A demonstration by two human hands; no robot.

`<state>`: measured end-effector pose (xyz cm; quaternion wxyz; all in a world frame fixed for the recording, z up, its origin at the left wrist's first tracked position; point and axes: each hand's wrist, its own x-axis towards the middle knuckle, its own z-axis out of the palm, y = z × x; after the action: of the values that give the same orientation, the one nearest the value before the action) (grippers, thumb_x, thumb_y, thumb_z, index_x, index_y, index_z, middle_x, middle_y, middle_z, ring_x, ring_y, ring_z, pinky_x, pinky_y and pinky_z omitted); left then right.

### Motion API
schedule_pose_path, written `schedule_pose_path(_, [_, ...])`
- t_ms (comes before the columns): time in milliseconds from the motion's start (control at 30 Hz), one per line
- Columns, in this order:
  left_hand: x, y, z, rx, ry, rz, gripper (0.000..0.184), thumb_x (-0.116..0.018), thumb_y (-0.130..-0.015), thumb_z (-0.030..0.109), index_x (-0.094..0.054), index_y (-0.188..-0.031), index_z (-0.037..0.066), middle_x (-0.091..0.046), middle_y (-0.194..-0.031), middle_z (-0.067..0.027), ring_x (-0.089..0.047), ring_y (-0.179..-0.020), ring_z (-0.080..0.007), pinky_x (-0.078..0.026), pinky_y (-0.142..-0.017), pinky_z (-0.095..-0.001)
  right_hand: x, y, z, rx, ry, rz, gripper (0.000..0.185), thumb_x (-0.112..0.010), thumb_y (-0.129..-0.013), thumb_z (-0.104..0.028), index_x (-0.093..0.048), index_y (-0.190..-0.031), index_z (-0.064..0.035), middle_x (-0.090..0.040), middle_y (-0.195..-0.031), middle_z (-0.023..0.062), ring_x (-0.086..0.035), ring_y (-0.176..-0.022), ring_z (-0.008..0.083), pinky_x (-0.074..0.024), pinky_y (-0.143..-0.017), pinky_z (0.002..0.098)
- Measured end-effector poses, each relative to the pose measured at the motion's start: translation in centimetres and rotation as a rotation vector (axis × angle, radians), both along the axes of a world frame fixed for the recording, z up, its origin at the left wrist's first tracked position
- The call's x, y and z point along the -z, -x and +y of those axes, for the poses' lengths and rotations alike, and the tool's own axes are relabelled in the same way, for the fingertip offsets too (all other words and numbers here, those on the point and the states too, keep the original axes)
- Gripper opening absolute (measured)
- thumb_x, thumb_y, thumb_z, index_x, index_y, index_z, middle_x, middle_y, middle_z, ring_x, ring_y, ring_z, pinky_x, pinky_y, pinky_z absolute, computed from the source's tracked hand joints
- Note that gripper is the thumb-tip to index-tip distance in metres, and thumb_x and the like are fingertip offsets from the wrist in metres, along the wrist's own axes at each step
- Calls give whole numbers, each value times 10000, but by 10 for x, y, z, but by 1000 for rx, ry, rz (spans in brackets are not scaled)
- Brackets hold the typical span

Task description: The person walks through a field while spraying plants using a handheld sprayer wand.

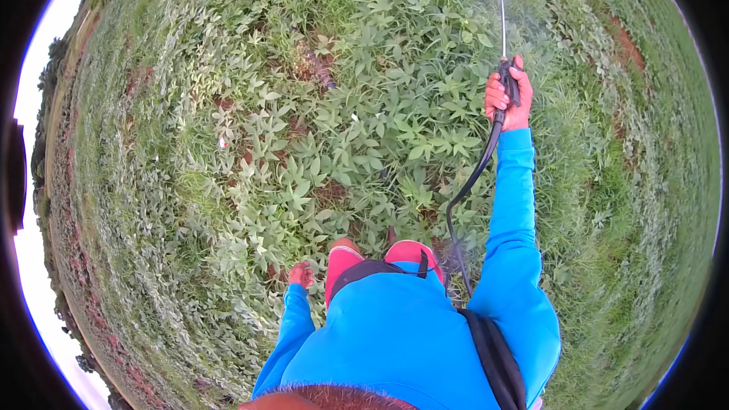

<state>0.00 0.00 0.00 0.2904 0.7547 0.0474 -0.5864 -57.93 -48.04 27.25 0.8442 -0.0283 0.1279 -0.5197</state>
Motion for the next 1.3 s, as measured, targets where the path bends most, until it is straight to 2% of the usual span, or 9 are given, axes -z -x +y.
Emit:
schedule_pose_path(133, [18, 20, -17, -44, -134, 50, 334, -498, -855, 315, -582, -1087, 90, -586, -736, -84, -505, -475, -180, -408, -406, -358, -7, -20, 23, -122, -53, 167, 318, -542, -881, -320, -514, -912, -5, -458, -624, 49, -437, -417, 128, -385, -356, 257])
schedule_pose_path(200, [6, 8, -22, -22, -203, -1, 316, -481, -859, 303, -603, -1058, 89, -595, -732, -78, -499, -462, -173, -400, -409, -338, 0, -54, 45, -164, -148, 324, 262, -561, -867, -327, -514, -881, -70, -455, -614, 12, -436, -409, 102, -375, -338, 237])
schedule_pose_path(300, [2, 4, -48, 225, -113, -95, 316, -481, -858, 305, -602, -1060, 94, -597, -736, -71, -500, -462, -169, -399, -412, -332, 12, -89, 69, -264, -215, 492, 215, -565, -874, -299, -500, -896, -96, -449, -626, 2, -417, -411, 89, -359, -336, 232])
schedule_pose_path(400, [15, 9, -85, 92, -131, 7, 261, -505, -846, 267, -600, -1032, 108, -581, -720, -51, -492, -469, -152, -394, -397, -315, 19, -119, 79, -400, -284, 552, 200, -560, -877, -292, -492, -905, -106, -444, -626, -2, -411, -416, 81, -346, -342, 226])
schedule_pose_path(667, [53, -27, -211, 132, 44, 113, 252, -524, -847, 259, -581, -1023, 87, -550, -707, -43, -496, -500, -143, -397, -391, -296, 39, -232, 66, -832, -331, 528, 189, -540, -877, -280, -498, -942, -108, -425, -627, -24, -385, -427, 57, -319, -356, 215])
schedule_pose_path(933, [67, -85, -330, 146, 192, 202, 265, -544, -870, 314, -598, -1021, 103, -565, -709, -25, -483, -497, -104, -394, -395, -265, 45, -403, -16, -1328, -249, 442, 157, -522, -901, -242, -480, -941, -96, -417, -623, -16, -374, -414, 44, -291, -335, 200])
schedule_pose_path(1033, [74, -120, -358, 103, 185, 165, 219, -541, -892, 293, -608, -951, 93, -553, -676, -27, -465, -465, -102, -354, -365, -257, 38, -469, -51, -1415, -176, 511, 155, -528, -905, -244, -485, -916, -96, -427, -618, -18, -387, -418, 38, -292, -331, 202])
schedule_pose_path(1067, [79, -136, -363, 129, 213, 190, 249, -518, -904, 302, -594, -1023, 97, -552, -701, -25, -473, -477, -103, -375, -384, -268, 32, -491, -64, -1424, -170, 536, 208, -585, -866, -289, -478, -812, -119, -429, -592, -43, -379, -418, 34, -285, -336, 205])
schedule_pose_path(1300, [66, -218, -395, 76, 277, 78, 246, -491, -910, 291, -586, -1009, 87, -540, -712, -29, -447, -481, -108, -362, -390, -264, 45, -565, -135, -1266, -216, 547, 199, -596, -856, -290, -501, -863, -115, -451, -599, -35, -394, -412, 48, -311, -342, 212])
